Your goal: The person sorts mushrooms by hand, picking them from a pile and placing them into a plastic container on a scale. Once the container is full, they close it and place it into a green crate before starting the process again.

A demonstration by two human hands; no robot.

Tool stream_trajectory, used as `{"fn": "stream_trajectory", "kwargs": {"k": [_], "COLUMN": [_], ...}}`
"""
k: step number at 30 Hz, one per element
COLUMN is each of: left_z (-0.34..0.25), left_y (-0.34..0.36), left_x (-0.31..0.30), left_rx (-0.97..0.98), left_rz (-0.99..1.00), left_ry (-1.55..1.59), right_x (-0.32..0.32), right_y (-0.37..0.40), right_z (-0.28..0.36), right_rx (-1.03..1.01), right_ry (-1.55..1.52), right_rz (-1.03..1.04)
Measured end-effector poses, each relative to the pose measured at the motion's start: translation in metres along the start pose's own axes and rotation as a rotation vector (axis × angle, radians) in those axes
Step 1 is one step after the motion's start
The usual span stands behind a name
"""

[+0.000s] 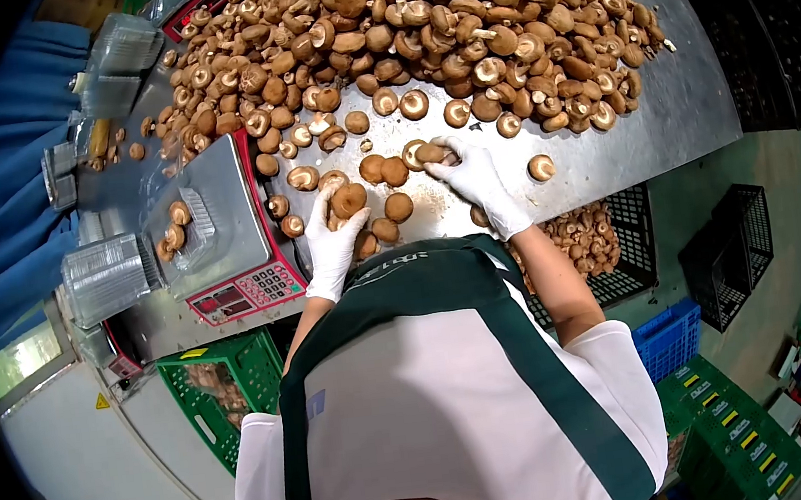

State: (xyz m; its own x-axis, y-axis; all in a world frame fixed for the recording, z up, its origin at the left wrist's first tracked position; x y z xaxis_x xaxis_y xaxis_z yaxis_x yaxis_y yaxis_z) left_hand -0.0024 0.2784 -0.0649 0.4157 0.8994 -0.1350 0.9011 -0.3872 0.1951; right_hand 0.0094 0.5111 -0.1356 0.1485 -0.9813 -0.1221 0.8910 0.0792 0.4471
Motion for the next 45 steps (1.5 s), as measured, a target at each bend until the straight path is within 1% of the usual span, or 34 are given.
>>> {"fn": "stream_trajectory", "kwargs": {"k": [1, 3, 6, 8, 10, 11, 12, 14, 15, 16, 17, 18, 19, 20, 21, 22, 24, 26, 27, 28, 29, 30, 32, 33, 34, 36, 37, 39, 40, 41, 42, 43, 44, 45], "left_z": [-0.001, 0.006, 0.018, 0.018, 0.026, 0.028, 0.026, 0.029, 0.046, 0.045, 0.047, 0.049, 0.009, 0.025, 0.019, 0.013, 0.008, 0.014, 0.021, 0.025, 0.039, 0.036, 0.042, 0.032, 0.024, 0.032, 0.037, 0.04, 0.04, 0.045, 0.044, 0.042, 0.045, 0.043], "left_y": [0.0, -0.001, -0.012, -0.019, -0.026, -0.026, -0.028, -0.033, -0.036, -0.036, -0.037, -0.036, -0.032, -0.03, -0.026, -0.02, -0.007, 0.004, 0.004, 0.004, 0.012, 0.014, 0.019, 0.013, 0.012, 0.015, 0.017, 0.019, 0.021, 0.021, 0.019, 0.018, 0.018, 0.016], "left_x": [0.0, -0.002, -0.001, 0.002, 0.016, 0.023, 0.024, 0.035, 0.034, 0.03, 0.016, 0.003, -0.001, -0.018, -0.031, -0.043, -0.056, -0.062, -0.064, -0.066, -0.067, -0.063, -0.057, -0.056, -0.045, -0.024, -0.015, -0.004, -0.001, -0.004, -0.007, -0.008, -0.008, -0.008], "left_rx": [0.008, 0.005, 0.033, 0.058, -0.208, -0.24, -0.239, -0.298, -0.339, -0.309, -0.287, -0.264, -0.176, -0.177, -0.116, -0.055, 0.052, -0.005, -0.024, -0.042, -0.156, -0.254, -0.507, -0.19, -0.1, -0.118, -0.144, -0.134, -0.16, -0.163, -0.085, -0.007, -0.007, -0.045], "left_rz": [-0.007, -0.012, 0.012, 0.034, 0.185, 0.185, 0.188, 0.261, 0.296, 0.313, 0.235, 0.154, 0.244, 0.167, 0.165, 0.162, 0.241, 0.064, 0.077, 0.091, -0.01, 0.037, 0.145, 0.098, 0.152, 0.343, 0.429, 0.464, 0.485, 0.484, 0.465, 0.447, 0.448, 0.473], "left_ry": [0.025, -0.034, -0.071, -0.053, 0.026, 0.216, 0.215, 0.541, 0.627, 0.742, 0.781, 0.819, 0.845, 0.973, 0.995, 1.016, 1.198, 1.125, 1.064, 1.001, 0.891, 0.673, 0.016, -0.534, -0.854, -1.041, -1.121, -1.217, -1.217, -1.214, -1.179, -1.143, -1.143, -1.13], "right_x": [0.004, 0.014, 0.016, 0.016, 0.013, 0.013, 0.012, 0.009, 0.006, 0.003, -0.003, -0.009, -0.013, -0.015, -0.014, -0.012, -0.005, 0.014, 0.028, 0.046, 0.064, 0.083, 0.111, 0.122, 0.124, 0.13, 0.13, 0.113, 0.109, 0.099, 0.091, 0.083, 0.078, 0.077], "right_y": [-0.001, -0.002, 0.004, 0.008, 0.011, 0.011, 0.012, 0.015, 0.016, 0.015, 0.014, 0.012, 0.012, 0.013, 0.013, 0.017, 0.023, 0.027, 0.027, 0.029, 0.027, 0.029, 0.031, 0.028, 0.026, 0.017, 0.018, 0.01, 0.012, 0.01, 0.009, 0.009, 0.007, 0.007], "right_z": [-0.002, 0.003, 0.016, 0.023, 0.031, 0.031, 0.031, 0.035, 0.033, 0.028, 0.025, 0.02, 0.018, 0.018, 0.016, 0.023, 0.04, 0.059, 0.064, 0.069, 0.07, 0.073, 0.065, 0.058, 0.061, 0.054, 0.054, 0.047, 0.047, 0.043, 0.037, 0.036, 0.027, 0.019], "right_rx": [0.0, -0.106, -0.177, -0.235, -0.351, -0.351, -0.373, -0.392, -0.276, -0.159, -0.165, -0.081, -0.114, -0.151, -0.104, -0.158, -0.237, -0.403, -0.31, -0.51, -0.474, -0.436, -0.6, -0.621, -0.624, -0.456, -0.46, -0.293, -0.293, -0.203, -0.113, -0.093, -0.089, -0.058], "right_ry": [0.0, -0.079, 0.01, -0.026, -0.12, -0.121, -0.152, -0.186, -0.109, -0.034, 0.067, 0.245, 0.415, 0.584, 0.589, 0.67, 0.683, 0.619, 0.672, 0.695, 0.731, 0.765, 0.841, 0.885, 0.887, 1.029, 1.031, 0.797, 0.8, 0.577, 0.353, 0.295, 0.152, -0.098], "right_rz": [0.001, 0.041, -0.008, -0.036, -0.062, -0.065, -0.07, -0.078, -0.083, -0.086, -0.145, -0.165, -0.222, -0.278, -0.221, -0.268, -0.272, -0.131, 0.002, 0.101, 0.271, 0.441, 0.461, 0.512, 0.516, 0.609, 0.614, 0.55, 0.556, 0.556, 0.548, 0.492, 0.442, 0.466]}}
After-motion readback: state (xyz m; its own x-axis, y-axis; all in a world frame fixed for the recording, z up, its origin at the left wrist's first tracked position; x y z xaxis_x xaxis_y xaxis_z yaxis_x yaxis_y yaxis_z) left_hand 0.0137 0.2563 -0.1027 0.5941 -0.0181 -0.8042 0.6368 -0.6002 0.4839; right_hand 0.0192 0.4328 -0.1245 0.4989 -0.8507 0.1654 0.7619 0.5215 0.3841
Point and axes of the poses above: each hand's wrist, its own y-axis away from the middle knuckle, its own x-axis out of the palm, z = x × y, the point moved 8 cm from there along -y, towards the middle knuckle, and after that the axes turned 15 degrees about z, right-handed, at the moved point
